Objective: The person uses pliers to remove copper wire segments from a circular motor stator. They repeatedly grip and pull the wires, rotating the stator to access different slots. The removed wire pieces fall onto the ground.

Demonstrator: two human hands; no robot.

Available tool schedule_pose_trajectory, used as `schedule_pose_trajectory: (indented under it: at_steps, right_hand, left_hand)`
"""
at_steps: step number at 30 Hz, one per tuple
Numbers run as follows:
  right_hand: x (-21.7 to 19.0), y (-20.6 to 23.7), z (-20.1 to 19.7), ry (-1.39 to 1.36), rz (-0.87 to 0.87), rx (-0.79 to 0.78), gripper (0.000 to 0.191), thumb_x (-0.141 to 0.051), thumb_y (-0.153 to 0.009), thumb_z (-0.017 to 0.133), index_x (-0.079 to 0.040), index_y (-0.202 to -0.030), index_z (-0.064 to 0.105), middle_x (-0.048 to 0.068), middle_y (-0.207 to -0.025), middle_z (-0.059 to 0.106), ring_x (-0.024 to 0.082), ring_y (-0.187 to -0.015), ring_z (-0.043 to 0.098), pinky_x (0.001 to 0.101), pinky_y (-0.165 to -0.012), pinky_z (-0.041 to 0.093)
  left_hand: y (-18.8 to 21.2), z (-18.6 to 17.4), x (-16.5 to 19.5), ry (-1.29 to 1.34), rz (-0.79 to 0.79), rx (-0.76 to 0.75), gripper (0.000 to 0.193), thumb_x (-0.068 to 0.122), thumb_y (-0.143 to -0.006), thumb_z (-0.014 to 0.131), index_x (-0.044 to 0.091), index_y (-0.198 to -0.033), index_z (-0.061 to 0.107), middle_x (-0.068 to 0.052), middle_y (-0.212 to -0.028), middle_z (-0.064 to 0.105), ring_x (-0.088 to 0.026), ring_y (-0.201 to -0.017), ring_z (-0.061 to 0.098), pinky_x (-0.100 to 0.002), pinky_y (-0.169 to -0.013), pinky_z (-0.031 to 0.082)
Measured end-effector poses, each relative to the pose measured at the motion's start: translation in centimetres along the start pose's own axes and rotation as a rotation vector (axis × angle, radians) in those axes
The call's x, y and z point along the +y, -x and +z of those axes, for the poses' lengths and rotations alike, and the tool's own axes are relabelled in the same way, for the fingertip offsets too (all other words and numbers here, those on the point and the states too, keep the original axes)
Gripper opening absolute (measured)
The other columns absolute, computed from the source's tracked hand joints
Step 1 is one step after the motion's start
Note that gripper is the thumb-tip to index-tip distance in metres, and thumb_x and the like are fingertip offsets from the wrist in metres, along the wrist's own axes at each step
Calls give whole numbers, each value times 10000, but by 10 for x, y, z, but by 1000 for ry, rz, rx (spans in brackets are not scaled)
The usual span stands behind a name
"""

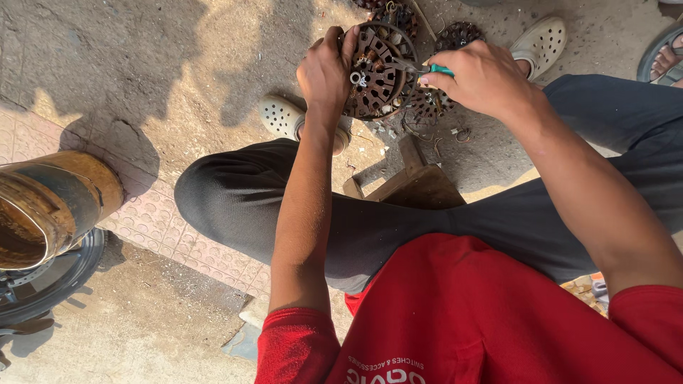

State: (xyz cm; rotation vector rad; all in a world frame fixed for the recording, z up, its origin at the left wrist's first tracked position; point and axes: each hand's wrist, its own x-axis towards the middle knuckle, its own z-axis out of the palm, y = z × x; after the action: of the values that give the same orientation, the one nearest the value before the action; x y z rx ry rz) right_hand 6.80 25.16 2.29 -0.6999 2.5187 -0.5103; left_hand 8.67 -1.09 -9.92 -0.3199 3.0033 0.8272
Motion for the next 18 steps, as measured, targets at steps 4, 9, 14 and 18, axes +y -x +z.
schedule_pose_trajectory:
  at_steps: [4,9,14,18]
  right_hand:
    - [-4,-10,-5,123,-18,-67,387,-410,-1039,669,-100,-1247,769,161,-783,753,303,-694,740,502,-803,578]
    - [6,-12,-8,356,-229,62,286,-361,-982,723,-139,-1140,810,104,-937,789,265,-725,739,500,-729,570]
    - [16,-11,2,102,-354,182,297,-327,-1053,758,-57,-1173,785,150,-1003,769,257,-695,722,412,-673,596]
    - [17,-4,19,215,-294,118,252,-300,-1004,781,-61,-1085,787,116,-869,768,249,-634,705,408,-595,560]
  left_hand:
    - [1,1,0,43,33,64,573,593,-1008,448,95,-1021,731,-77,-583,648,-182,-360,511,-403,-327,320]
    - [3,-5,2,14,118,40,540,587,-1038,456,105,-988,693,-134,-699,711,-262,-513,674,-404,-419,461]
    - [-3,-14,11,-58,164,-97,541,608,-1040,439,123,-1036,680,-144,-710,708,-269,-541,684,-405,-434,496]
    - [-5,-15,12,-171,155,-179,586,634,-1028,388,123,-1113,664,-133,-675,671,-212,-454,611,-388,-381,467]
